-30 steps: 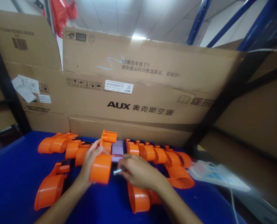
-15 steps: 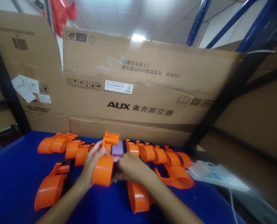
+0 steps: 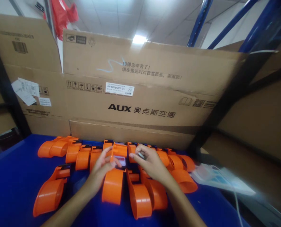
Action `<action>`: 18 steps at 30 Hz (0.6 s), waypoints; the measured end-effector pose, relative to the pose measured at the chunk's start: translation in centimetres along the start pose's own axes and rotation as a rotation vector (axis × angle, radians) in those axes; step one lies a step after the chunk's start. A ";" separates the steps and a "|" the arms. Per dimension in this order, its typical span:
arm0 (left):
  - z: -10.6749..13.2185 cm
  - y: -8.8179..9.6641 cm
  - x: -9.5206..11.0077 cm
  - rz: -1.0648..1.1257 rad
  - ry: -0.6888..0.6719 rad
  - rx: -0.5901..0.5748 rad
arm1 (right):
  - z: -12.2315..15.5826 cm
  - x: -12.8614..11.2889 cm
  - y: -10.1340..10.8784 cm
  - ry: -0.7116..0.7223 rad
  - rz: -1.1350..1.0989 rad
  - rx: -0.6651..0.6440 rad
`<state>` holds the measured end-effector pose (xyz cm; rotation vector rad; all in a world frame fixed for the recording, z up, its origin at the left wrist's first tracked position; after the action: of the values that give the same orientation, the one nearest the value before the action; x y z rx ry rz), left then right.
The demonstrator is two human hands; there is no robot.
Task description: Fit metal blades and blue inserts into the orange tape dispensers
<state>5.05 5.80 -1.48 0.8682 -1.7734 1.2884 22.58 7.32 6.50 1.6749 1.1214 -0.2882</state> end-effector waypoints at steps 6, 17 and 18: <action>0.6 -1.3 -0.4 0.055 -0.009 -0.082 | 1.7 0.1 -1.3 -0.078 -0.316 -0.062; 0.6 -0.6 -1.1 0.057 -0.008 -0.013 | 2.5 1.2 0.6 -0.126 -0.370 0.167; 0.7 -0.5 -1.3 0.075 0.000 -0.001 | 2.5 1.2 0.7 -0.126 -0.371 0.182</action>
<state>5.96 5.09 -2.51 0.8077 -1.8217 1.3355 24.59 5.81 5.08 1.5711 1.3385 -0.7412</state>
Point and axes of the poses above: each hand's wrist, its own z-axis away from the middle knuckle, its own y-axis out of the back of the hand, x = y × z, the point moved 9 cm from there along -z, towards the middle knuckle, and after that the axes turned 3 degrees about z, right-handed, at the moved point
